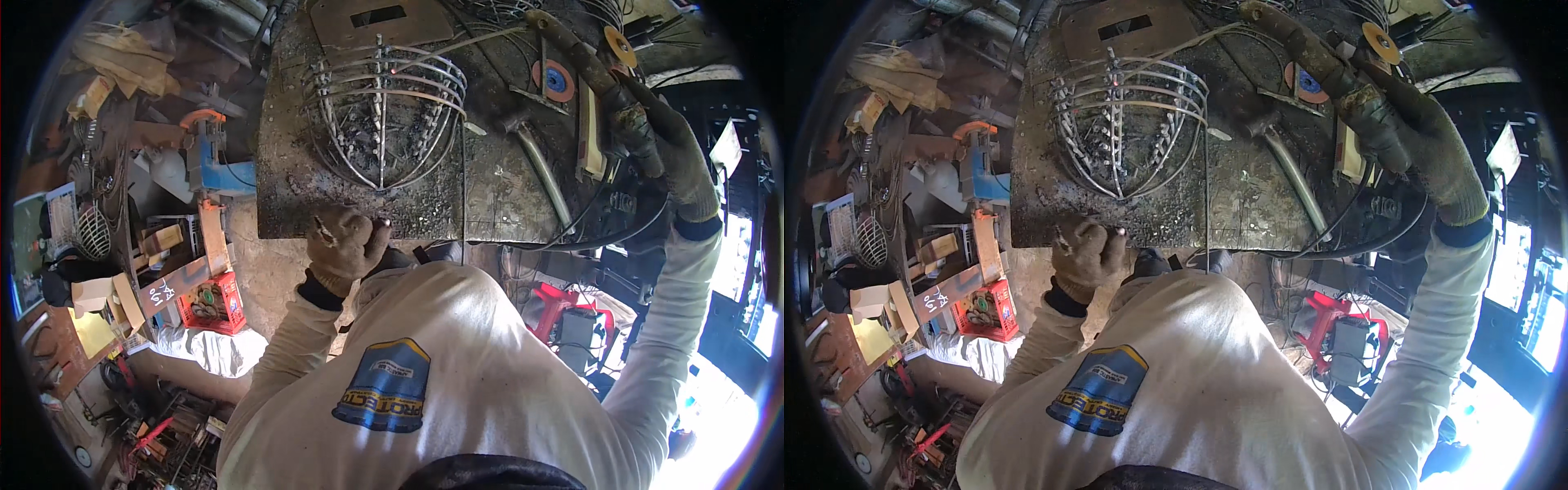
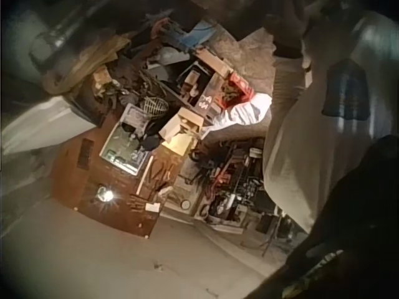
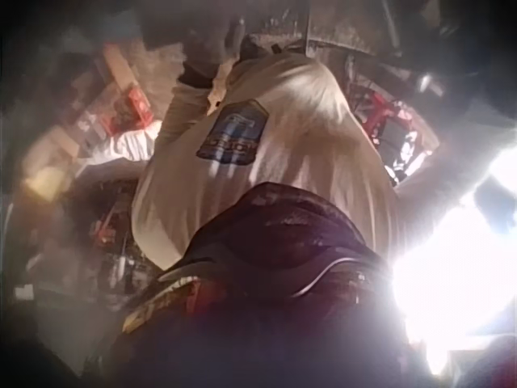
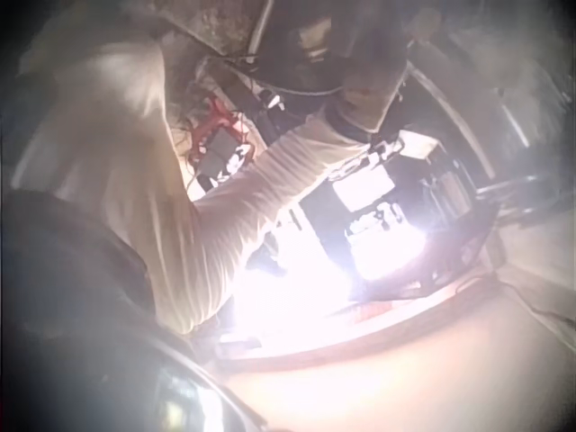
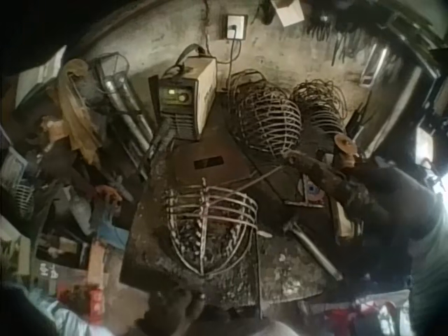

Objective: The person constructs a metal wire cage by welding curved steel rods together, using a hand-held welding torch and holding a welding mask for eye protection.

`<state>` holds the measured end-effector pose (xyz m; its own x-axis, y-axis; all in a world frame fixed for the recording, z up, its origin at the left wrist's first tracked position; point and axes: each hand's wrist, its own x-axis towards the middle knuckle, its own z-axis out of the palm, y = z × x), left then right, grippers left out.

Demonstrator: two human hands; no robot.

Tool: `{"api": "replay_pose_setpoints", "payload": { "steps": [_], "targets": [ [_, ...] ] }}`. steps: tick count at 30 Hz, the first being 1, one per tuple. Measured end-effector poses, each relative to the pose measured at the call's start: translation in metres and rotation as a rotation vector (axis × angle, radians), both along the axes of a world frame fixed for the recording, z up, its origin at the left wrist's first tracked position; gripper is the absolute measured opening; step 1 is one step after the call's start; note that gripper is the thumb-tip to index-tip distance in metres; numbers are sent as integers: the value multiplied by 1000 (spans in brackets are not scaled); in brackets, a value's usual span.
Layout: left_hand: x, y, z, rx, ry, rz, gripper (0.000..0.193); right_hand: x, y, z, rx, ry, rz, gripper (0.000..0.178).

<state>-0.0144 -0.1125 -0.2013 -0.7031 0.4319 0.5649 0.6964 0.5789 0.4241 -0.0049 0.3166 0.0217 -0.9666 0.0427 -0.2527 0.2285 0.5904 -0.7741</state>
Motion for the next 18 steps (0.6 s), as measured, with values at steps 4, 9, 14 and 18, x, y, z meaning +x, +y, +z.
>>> {"api": "replay_pose_setpoints", "payload": {
  "steps": [4, 9, 14, 18],
  "targets": [
    [0, -1, -4, -113, -27, -79, 29, -6, 2, -7, 62, 64, 83, 56],
    [-1, 1, -1, -149, 6, -72, 28, -7, 7, -14, 54, 62, 65, 57],
    [-2, 2, 2, -131, 32, -85, 28, -7, 5, -16, 118, 40, 72, 58],
    [-3, 2, 1, -115, 70, -86, 28, -6, 5, -17, 76, -1, 29, 60]
  ]
}}
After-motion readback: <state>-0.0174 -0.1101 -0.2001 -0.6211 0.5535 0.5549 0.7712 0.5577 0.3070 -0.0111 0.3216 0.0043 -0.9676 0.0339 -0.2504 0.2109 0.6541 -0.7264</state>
